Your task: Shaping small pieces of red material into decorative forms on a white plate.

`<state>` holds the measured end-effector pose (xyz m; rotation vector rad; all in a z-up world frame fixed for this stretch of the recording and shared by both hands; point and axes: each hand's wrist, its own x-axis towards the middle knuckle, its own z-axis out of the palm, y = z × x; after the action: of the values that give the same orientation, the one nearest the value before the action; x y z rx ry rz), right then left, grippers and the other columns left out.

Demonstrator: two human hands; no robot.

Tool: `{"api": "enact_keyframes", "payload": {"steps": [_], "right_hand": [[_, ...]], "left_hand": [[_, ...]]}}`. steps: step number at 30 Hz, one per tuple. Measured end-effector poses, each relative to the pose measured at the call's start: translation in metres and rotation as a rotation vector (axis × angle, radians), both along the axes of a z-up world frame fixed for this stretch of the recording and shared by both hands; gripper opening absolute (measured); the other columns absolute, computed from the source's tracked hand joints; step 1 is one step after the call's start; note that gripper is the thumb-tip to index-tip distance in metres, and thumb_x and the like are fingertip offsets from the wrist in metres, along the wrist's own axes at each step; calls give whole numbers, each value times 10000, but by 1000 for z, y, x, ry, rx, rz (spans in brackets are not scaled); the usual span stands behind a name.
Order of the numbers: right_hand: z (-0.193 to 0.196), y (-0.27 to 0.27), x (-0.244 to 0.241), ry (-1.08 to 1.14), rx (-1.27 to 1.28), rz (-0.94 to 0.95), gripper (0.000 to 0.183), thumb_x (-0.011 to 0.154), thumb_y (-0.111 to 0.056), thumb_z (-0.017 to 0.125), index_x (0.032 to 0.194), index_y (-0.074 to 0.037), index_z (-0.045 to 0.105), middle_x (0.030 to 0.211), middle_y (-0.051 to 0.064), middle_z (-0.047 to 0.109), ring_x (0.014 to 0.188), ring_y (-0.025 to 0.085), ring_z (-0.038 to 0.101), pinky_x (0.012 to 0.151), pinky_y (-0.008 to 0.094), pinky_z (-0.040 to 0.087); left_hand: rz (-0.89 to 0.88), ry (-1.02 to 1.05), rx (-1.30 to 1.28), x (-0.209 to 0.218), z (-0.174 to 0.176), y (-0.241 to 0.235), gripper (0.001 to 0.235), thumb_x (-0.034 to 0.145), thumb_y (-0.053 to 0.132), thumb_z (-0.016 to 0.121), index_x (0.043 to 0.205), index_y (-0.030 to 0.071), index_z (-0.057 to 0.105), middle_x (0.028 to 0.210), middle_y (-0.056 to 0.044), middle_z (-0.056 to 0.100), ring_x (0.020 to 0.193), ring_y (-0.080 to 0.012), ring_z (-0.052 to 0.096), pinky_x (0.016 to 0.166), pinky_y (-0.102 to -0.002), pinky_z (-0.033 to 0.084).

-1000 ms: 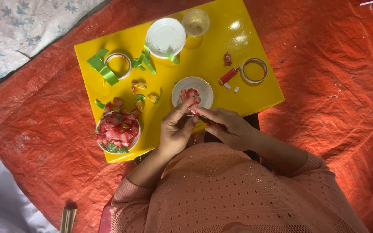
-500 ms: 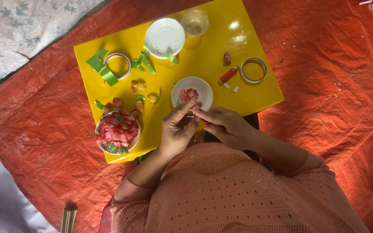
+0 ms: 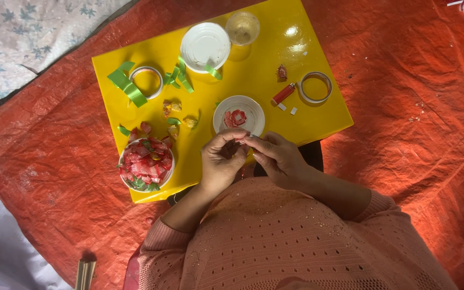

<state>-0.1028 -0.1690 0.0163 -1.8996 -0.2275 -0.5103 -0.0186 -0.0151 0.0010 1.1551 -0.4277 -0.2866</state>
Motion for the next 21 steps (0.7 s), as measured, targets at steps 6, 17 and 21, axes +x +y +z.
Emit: {"api": "enact_keyframes", "payload": {"steps": [6, 17, 21], "right_hand": [[-2, 4, -1, -29, 20, -29, 382, 1001, -108, 578, 1364, -47, 677, 833, 152, 614, 551, 199, 573, 474, 287, 457], [-24, -75, 1, -50, 14, -260, 461, 1056, -70, 523, 1516, -42, 511, 1164, 160, 642, 1004, 188, 646, 938, 369, 517], [-47, -61, 1, -40, -84, -321, 608, 993, -54, 630, 1564, -26, 423, 1261, 279, 620, 1156, 306, 631, 956, 497, 516]], "left_hand": [[10, -63, -27, -1, -5, 1, 314, 801, -201, 714, 1083, -64, 717, 1040, -207, 729, 950, -248, 748, 809, -382, 651], [-12, -72, -43, -3, -11, 8, 276, 777, -200, 748, 1007, -48, 729, 958, -182, 722, 847, -167, 669, 780, -328, 610], [-83, -111, -7, 1, -12, 15, 261, 806, -152, 753, 1029, -17, 731, 941, -110, 693, 864, -123, 632, 787, -299, 585]]}}
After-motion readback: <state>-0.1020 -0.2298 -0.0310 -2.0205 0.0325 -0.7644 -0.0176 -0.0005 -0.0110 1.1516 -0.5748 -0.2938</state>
